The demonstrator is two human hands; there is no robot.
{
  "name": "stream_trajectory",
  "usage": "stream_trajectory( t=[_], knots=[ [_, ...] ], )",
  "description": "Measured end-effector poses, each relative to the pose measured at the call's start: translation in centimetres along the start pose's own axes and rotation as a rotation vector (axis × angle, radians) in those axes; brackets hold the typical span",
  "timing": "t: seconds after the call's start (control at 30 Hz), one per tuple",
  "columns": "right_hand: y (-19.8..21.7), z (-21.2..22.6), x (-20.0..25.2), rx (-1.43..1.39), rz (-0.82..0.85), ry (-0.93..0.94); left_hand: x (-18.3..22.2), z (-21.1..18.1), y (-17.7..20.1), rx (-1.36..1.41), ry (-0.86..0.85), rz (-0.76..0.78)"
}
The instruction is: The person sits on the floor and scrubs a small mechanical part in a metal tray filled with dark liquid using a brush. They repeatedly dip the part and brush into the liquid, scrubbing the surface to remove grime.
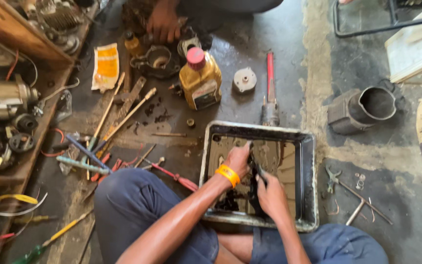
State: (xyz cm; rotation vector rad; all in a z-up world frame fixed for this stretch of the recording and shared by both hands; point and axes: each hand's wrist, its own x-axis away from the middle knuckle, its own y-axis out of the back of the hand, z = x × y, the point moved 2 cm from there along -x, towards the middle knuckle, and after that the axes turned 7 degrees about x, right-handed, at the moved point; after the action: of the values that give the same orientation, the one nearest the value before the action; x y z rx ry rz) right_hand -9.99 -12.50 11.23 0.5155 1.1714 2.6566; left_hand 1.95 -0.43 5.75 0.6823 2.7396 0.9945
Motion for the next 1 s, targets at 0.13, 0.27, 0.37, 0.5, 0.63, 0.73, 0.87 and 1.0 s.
stream_trajectory(
  t=[0.13,0.27,0.37,0.5,0.63,0.73,0.87,1.0],
  knots=[
    [-0.2,-1.4,0.8,-0.008,-0.002,0.033,1.0,0.6,-1.1,0.062,-0.025,-0.064],
    [-0.4,-1.8,0.0,-0.001,0.0,-0.012,0.2,1.0,-0.7,0.023,-0.053,-0.02],
    [-0.9,-2.7,0.7,-0.017,0.036,-0.069,1.1,0.9,-1.5,0.012,-0.066,-0.02],
    [-0.3,-1.5,-0.2,-0.032,-0.021,-0.018,-0.1,0.4,-0.3,0.024,-0.064,-0.018],
    [-0.4,-1.6,1.3,-0.083,0.016,0.021,1.5,0.2,-0.9,0.046,-0.035,-0.011],
    [0.1,-1.1,0.7,-0.037,0.076,-0.092,0.9,-0.3,-0.3,0.067,0.009,-0.002],
    [0.0,-0.6,0.4,-0.083,0.005,0.014,1.1,0.4,-0.7,0.082,0.048,0.057],
    [0.1,-0.8,0.7,-0.063,0.042,-0.093,0.3,1.0,-1.3,0.053,-0.032,-0.042]
  ],
)
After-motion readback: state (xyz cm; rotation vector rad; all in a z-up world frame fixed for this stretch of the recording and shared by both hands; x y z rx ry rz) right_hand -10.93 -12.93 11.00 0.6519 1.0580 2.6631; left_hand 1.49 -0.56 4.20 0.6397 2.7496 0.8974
